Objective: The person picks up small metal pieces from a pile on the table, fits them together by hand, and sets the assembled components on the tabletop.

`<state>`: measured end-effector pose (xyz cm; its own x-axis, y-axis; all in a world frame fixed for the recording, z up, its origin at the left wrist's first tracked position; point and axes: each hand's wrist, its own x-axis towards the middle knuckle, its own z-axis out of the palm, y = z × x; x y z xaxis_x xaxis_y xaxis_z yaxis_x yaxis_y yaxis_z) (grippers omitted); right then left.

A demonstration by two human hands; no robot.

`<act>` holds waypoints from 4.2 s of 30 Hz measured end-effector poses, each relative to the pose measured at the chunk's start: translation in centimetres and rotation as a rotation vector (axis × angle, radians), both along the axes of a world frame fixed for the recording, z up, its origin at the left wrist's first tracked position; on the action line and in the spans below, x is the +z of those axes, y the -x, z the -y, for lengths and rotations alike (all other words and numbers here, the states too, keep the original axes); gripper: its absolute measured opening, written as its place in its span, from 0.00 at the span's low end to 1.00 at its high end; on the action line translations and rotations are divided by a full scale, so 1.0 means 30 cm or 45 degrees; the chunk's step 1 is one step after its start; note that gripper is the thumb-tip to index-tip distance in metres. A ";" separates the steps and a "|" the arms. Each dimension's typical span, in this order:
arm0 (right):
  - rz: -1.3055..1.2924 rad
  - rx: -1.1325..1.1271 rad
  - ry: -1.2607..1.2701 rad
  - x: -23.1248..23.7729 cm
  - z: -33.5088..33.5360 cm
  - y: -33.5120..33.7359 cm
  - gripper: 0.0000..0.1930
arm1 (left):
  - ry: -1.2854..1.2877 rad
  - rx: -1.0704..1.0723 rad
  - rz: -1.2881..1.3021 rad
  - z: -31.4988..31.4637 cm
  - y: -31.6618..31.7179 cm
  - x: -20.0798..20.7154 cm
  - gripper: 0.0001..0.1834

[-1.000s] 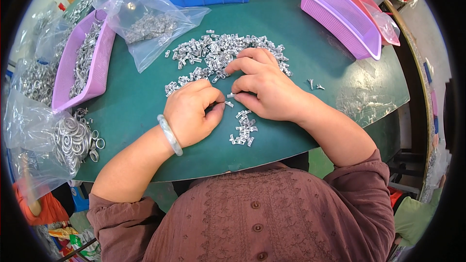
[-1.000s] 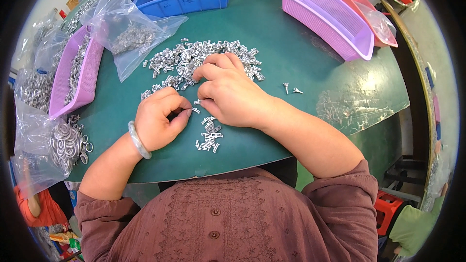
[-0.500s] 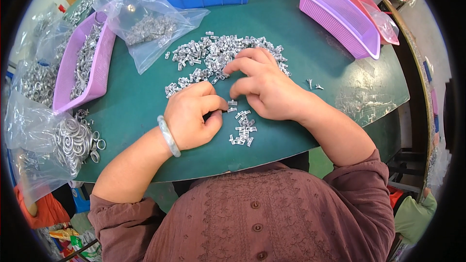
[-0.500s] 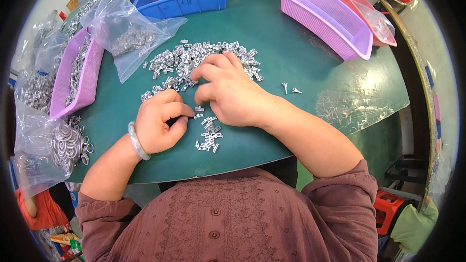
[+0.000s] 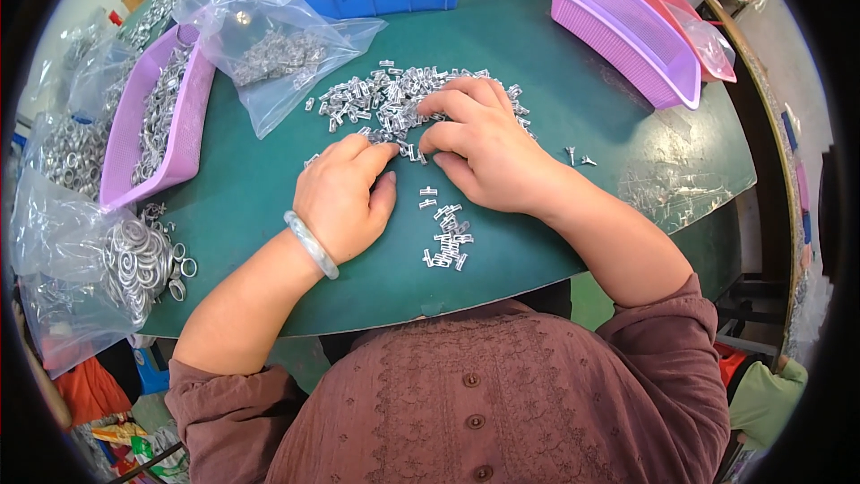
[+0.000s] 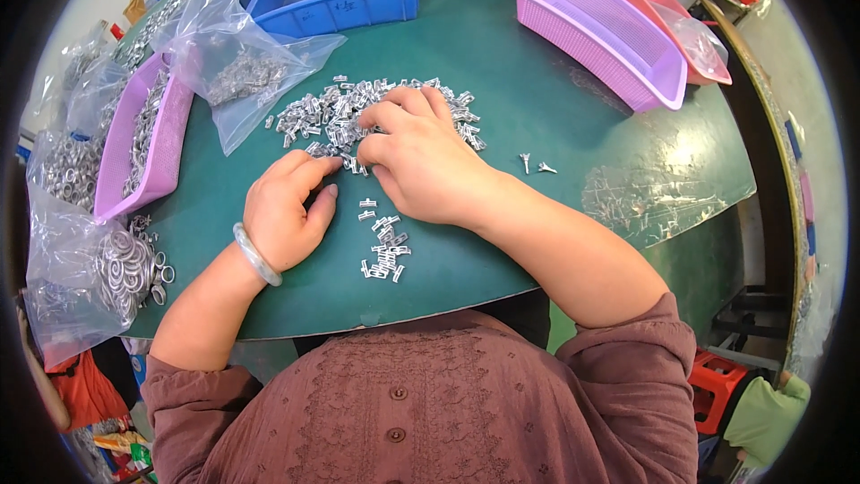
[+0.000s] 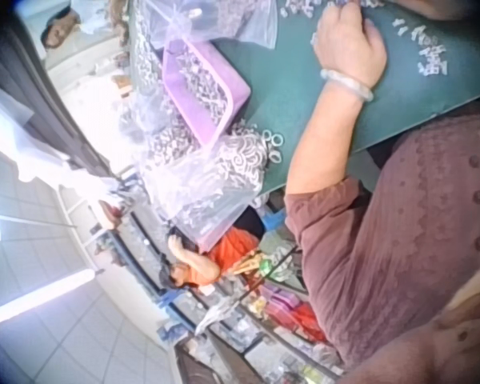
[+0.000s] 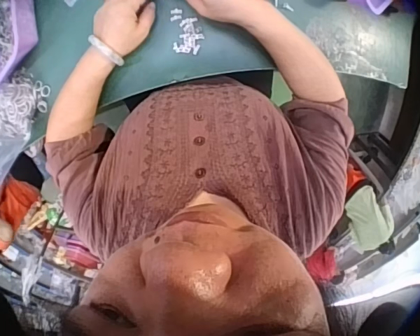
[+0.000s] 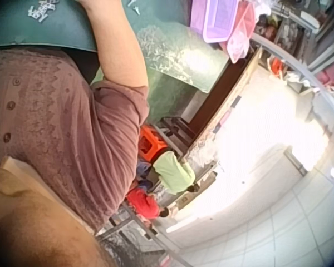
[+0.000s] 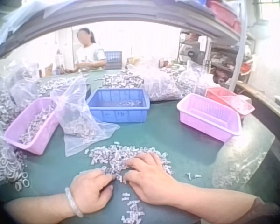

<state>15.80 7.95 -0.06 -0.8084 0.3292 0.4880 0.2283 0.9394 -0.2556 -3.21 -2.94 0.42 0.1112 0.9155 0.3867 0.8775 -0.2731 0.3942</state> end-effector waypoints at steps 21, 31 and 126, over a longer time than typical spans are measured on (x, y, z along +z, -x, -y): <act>0.025 -0.126 0.048 0.002 -0.002 0.076 0.03 | -0.046 -0.068 0.387 -0.009 0.025 -0.013 0.07; 0.502 -0.199 -0.056 0.069 0.001 0.172 0.06 | -0.070 -0.083 0.342 0.000 0.062 -0.006 0.08; -0.011 -0.254 -0.533 0.098 0.255 0.059 0.10 | -0.262 -0.703 0.209 0.031 0.040 0.036 0.09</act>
<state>14.05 0.31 2.88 -0.7444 0.2509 0.6188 0.4145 0.9002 0.1336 -4.41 -3.88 1.49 0.4720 0.6441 0.6019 0.5165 -0.7553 0.4033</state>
